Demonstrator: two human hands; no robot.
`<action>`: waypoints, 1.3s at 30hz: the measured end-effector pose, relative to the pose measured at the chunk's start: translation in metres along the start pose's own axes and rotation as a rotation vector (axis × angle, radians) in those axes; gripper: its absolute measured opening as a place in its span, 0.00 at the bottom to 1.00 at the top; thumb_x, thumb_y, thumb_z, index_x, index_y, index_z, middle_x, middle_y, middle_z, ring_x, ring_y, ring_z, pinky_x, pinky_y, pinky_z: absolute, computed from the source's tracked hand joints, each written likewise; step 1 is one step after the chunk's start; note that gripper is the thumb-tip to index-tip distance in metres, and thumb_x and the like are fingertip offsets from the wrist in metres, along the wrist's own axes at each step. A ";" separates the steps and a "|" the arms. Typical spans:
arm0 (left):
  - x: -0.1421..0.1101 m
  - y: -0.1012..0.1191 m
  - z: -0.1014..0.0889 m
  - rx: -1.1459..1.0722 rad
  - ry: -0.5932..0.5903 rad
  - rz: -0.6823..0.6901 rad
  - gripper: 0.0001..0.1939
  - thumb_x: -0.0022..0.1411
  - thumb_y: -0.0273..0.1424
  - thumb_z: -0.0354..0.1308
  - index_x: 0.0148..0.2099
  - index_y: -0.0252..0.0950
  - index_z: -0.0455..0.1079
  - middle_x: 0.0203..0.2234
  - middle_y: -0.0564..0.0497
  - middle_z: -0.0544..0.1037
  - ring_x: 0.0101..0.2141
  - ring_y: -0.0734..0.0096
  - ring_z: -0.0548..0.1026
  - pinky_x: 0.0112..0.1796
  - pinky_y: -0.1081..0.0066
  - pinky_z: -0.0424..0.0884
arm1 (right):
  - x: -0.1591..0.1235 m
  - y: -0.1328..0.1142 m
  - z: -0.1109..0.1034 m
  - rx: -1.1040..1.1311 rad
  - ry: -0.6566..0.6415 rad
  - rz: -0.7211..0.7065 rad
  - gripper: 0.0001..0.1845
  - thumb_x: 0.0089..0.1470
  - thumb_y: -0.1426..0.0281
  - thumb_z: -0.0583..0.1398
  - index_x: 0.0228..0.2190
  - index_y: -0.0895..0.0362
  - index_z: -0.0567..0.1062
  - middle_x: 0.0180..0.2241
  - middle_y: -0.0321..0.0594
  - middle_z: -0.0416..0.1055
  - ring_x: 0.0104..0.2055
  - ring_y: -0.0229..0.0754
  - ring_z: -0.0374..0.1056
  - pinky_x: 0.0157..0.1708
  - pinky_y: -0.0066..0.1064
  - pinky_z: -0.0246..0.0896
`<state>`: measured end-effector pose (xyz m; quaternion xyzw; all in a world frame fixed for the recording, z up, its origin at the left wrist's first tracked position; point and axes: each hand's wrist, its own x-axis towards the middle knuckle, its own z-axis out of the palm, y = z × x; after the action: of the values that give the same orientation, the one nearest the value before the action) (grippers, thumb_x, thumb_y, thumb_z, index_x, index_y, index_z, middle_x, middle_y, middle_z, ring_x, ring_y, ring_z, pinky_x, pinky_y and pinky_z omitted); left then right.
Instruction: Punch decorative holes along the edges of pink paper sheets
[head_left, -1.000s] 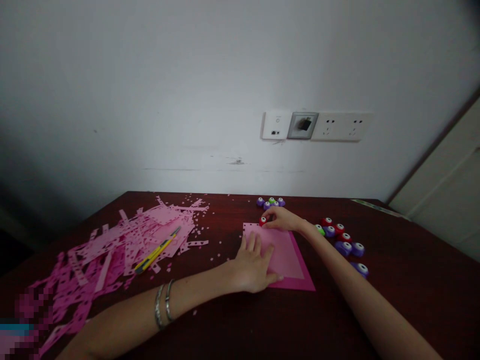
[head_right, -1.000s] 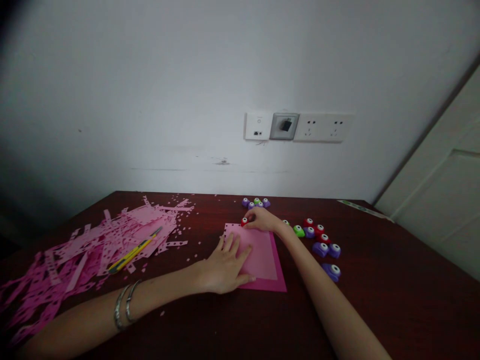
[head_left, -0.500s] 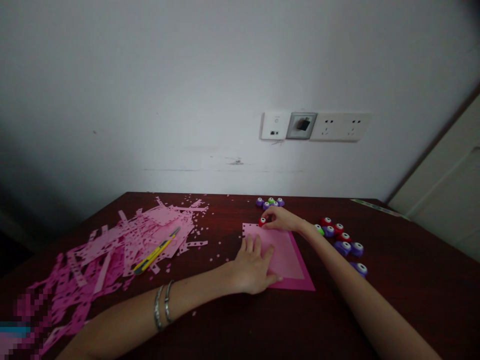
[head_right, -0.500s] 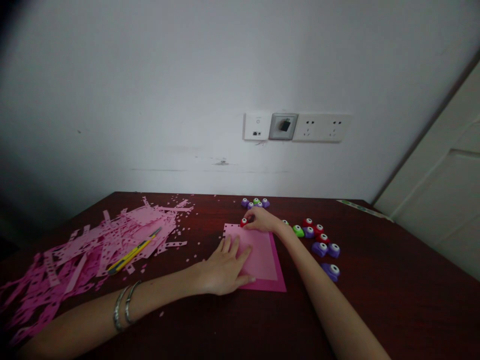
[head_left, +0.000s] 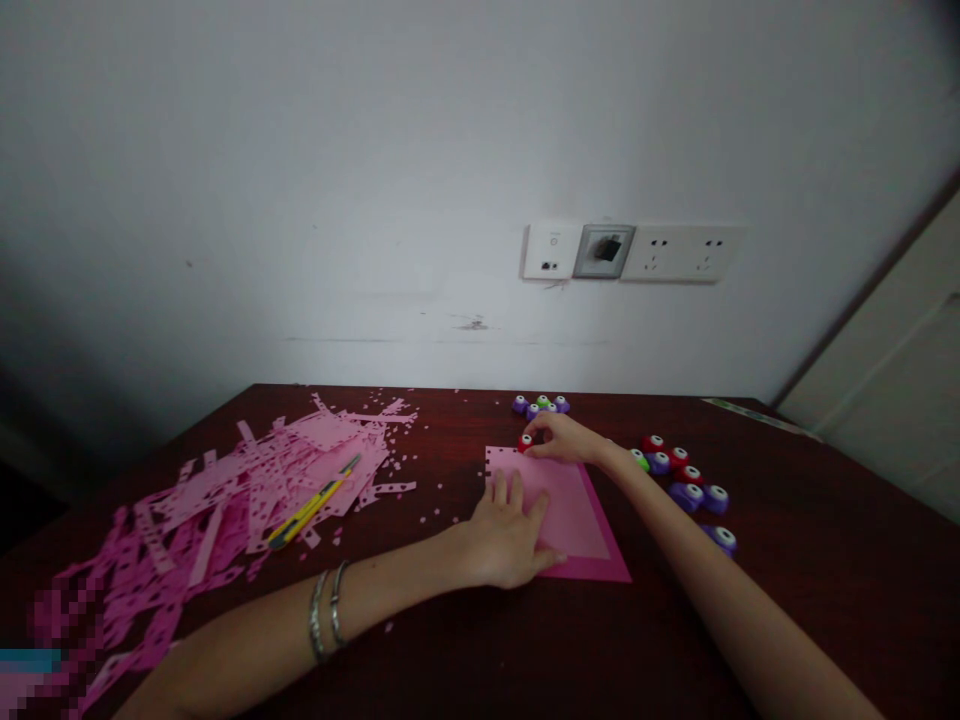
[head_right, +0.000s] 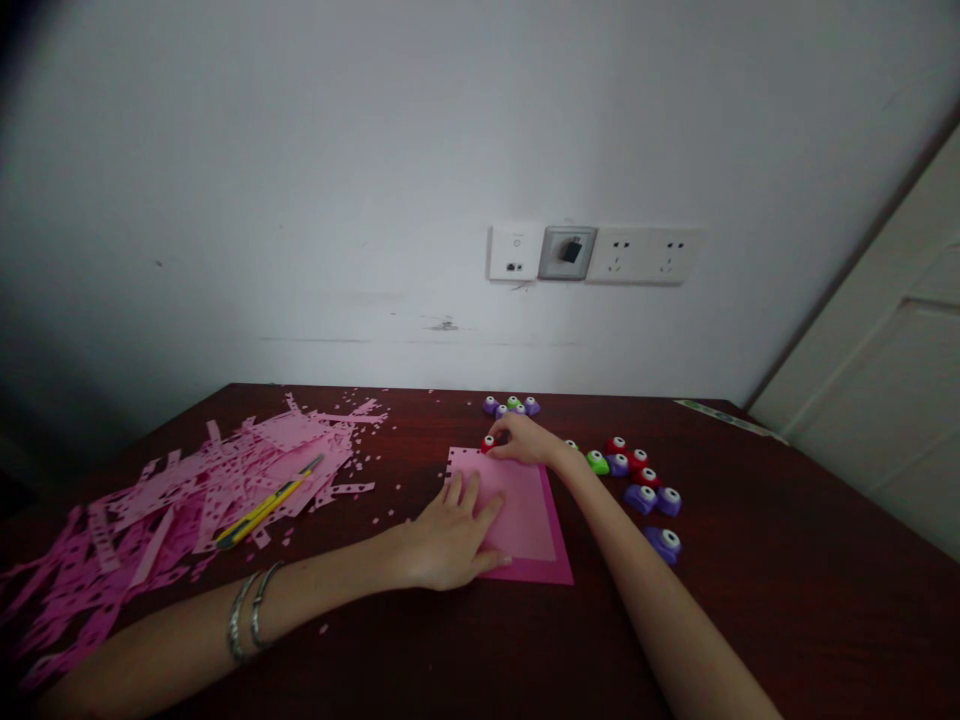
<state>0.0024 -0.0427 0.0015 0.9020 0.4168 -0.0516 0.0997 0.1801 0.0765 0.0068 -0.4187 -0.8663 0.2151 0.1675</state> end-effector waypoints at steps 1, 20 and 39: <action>0.000 0.000 0.000 0.000 0.000 0.003 0.39 0.59 0.54 0.37 0.65 0.33 0.41 0.61 0.33 0.42 0.59 0.38 0.40 0.53 0.47 0.44 | 0.000 0.000 0.000 -0.005 0.007 -0.001 0.10 0.44 0.68 0.60 0.30 0.60 0.76 0.30 0.41 0.72 0.27 0.36 0.63 0.24 0.26 0.55; -0.002 0.002 -0.007 -0.026 -0.025 0.002 0.40 0.59 0.53 0.37 0.64 0.31 0.41 0.61 0.31 0.41 0.59 0.36 0.37 0.54 0.47 0.44 | 0.000 0.003 0.003 -0.047 0.033 -0.025 0.10 0.44 0.70 0.60 0.32 0.60 0.76 0.33 0.42 0.70 0.29 0.37 0.62 0.28 0.27 0.57; -0.002 0.003 -0.006 -0.031 -0.019 -0.009 0.40 0.59 0.53 0.39 0.64 0.32 0.42 0.61 0.32 0.40 0.59 0.36 0.38 0.53 0.47 0.44 | -0.002 0.005 0.001 -0.067 0.051 -0.012 0.09 0.45 0.69 0.59 0.30 0.60 0.77 0.29 0.41 0.73 0.30 0.39 0.65 0.29 0.28 0.57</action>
<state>0.0032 -0.0446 0.0078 0.8979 0.4208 -0.0541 0.1172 0.1848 0.0775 0.0033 -0.4240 -0.8710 0.1745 0.1767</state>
